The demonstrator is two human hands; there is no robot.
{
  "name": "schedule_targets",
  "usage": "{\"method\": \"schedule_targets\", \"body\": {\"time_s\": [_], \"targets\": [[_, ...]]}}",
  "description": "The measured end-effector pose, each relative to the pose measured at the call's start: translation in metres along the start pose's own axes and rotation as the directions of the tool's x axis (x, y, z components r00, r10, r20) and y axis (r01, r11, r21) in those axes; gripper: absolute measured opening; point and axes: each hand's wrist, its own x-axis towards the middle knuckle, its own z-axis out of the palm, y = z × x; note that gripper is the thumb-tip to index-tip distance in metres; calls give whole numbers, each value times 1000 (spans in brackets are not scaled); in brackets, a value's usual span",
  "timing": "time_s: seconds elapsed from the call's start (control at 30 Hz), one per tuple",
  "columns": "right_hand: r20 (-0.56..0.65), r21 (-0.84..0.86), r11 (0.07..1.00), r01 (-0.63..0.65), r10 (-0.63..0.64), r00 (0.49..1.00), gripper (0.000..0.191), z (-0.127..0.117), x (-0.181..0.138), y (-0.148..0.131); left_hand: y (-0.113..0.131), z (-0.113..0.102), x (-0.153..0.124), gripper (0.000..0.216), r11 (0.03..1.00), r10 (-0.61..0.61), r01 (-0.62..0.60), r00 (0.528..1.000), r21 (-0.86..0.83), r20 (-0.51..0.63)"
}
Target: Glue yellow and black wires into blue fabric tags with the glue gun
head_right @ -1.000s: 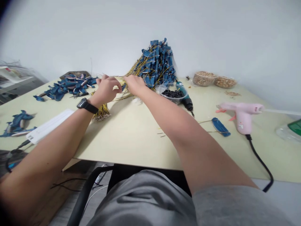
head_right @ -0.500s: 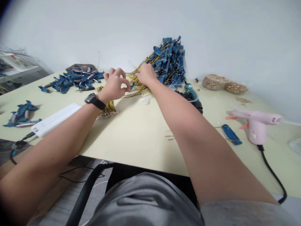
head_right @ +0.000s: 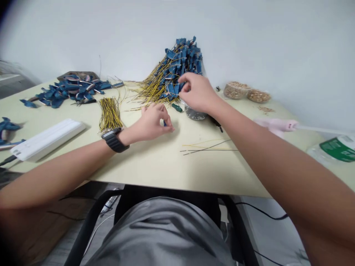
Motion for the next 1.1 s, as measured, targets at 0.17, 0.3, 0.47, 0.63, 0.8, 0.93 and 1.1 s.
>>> {"method": "schedule_targets", "body": {"time_s": [0.17, 0.3, 0.47, 0.63, 0.8, 0.93, 1.1], "targets": [[4, 37, 999, 7, -7, 1000, 41, -17, -68, 9, 20, 0, -8, 19, 997, -18, 11, 995, 73, 95], [-46, 80, 996, -26, 30, 998, 38, -7, -95, -1, 8, -13, -5, 19, 994, 82, -86, 995, 66, 64], [-8, 99, 995, -16, 17, 1000, 30, 12, -109, 0, -38, -33, 11, 18, 984, 93, -78, 991, 158, -95], [31, 64, 998, 18, -20, 999, 29, 20, -113, 2, -90, -78, 22, 30, 873, -123, 163, 986, 459, -116], [11, 64, 998, 3, -4, 1000, 32, 19, -112, 3, -128, -121, 25, 30, 913, -213, 63, 916, 404, 340], [2, 87, 996, -10, 10, 1000, 25, 17, -112, 4, -138, -134, 24, 43, 950, -266, 94, 743, 297, 614], [15, 90, 995, -30, 29, 999, 15, 14, -112, 3, -140, -140, 22, 46, 942, -330, 167, 624, 292, 708]]}}
